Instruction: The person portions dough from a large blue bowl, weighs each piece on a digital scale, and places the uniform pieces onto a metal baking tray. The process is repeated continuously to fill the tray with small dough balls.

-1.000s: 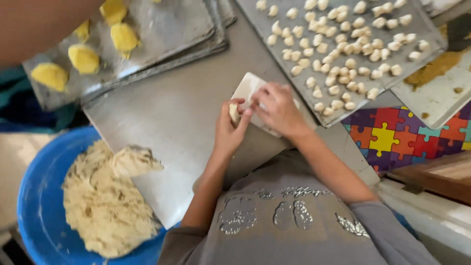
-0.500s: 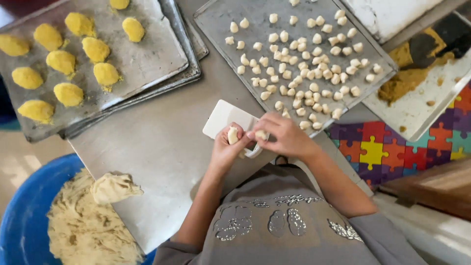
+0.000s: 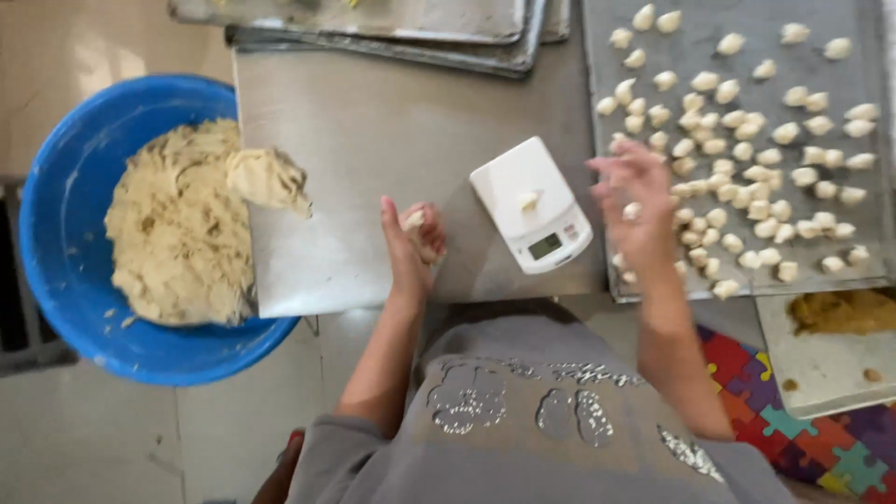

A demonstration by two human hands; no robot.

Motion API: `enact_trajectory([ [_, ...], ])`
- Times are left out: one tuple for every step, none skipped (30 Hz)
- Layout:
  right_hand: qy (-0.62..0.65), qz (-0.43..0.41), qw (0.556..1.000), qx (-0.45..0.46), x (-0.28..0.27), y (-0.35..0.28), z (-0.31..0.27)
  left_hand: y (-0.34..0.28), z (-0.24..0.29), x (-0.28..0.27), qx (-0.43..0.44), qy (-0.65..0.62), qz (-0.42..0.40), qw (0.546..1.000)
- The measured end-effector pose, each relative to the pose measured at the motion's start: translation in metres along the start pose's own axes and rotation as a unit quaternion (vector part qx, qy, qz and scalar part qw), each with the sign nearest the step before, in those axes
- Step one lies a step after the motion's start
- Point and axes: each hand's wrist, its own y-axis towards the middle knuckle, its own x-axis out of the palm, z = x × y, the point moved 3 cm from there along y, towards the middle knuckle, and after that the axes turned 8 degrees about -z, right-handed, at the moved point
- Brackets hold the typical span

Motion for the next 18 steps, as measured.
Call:
enact_trajectory([
  [0.009,-0.008,1.000,0.003,-0.005,0.009,0.002,-0.004,0.006,-0.007,-0.002,0.000,0.012,1.000],
  [-0.040,-0.025,0.999,0.012,-0.015,0.012,0.004,-0.007,0.008,-0.004,0.011,0.025,-0.062,0.998],
  [-0.088,-0.043,0.995,0.020,-0.026,0.015,0.007,-0.010,0.010,-0.001,0.024,0.048,-0.136,0.989],
  [-0.087,-0.043,0.995,0.023,-0.019,0.015,0.010,-0.018,0.024,0.003,0.022,0.049,-0.136,0.989],
  [-0.086,-0.062,0.994,0.028,-0.012,0.016,0.014,-0.025,0.040,0.008,0.026,0.060,-0.156,0.986],
  [-0.089,-0.078,0.992,0.035,-0.007,0.017,0.017,-0.030,0.055,0.016,0.030,0.069,-0.183,0.980],
  [-0.092,-0.075,0.992,0.039,0.009,0.014,0.020,-0.034,0.067,0.012,0.027,0.070,-0.187,0.979],
  [-0.074,-0.102,0.992,0.020,0.028,0.010,0.021,-0.038,0.084,0.007,0.087,0.046,-0.177,0.979],
  [-0.057,-0.129,0.990,0.001,0.046,0.006,0.022,-0.042,0.101,0.002,0.146,0.021,-0.166,0.975],
  [-0.066,-0.119,0.991,0.008,0.063,-0.002,0.024,-0.035,0.096,0.006,0.140,0.021,-0.180,0.973],
  [-0.114,-0.145,0.982,-0.033,0.082,-0.009,0.023,-0.028,0.092,0.006,0.131,0.090,-0.089,0.983],
  [-0.170,-0.167,0.968,-0.072,0.096,-0.014,0.027,-0.016,0.088,0.011,0.124,0.157,-0.007,0.980],
  [-0.189,-0.154,0.968,-0.063,0.088,-0.016,0.020,-0.019,0.066,0.007,0.123,0.155,-0.031,0.980],
  [-0.164,-0.180,0.968,-0.063,0.082,-0.013,0.015,-0.014,0.043,0.005,0.061,0.233,-0.069,0.968],
  [-0.139,-0.205,0.967,-0.062,0.076,-0.010,0.011,-0.009,0.021,0.002,0.003,0.312,-0.104,0.944],
  [-0.156,-0.187,0.969,-0.053,0.047,0.000,-0.008,-0.008,0.005,0.012,0.007,0.317,-0.129,0.939],
  [-0.169,-0.109,0.978,-0.054,0.018,0.009,-0.028,-0.007,-0.014,0.020,-0.042,0.269,-0.175,0.946],
  [-0.176,-0.039,0.982,-0.053,-0.008,0.012,-0.054,-0.016,-0.034,0.022,-0.099,0.218,-0.211,0.948],
])
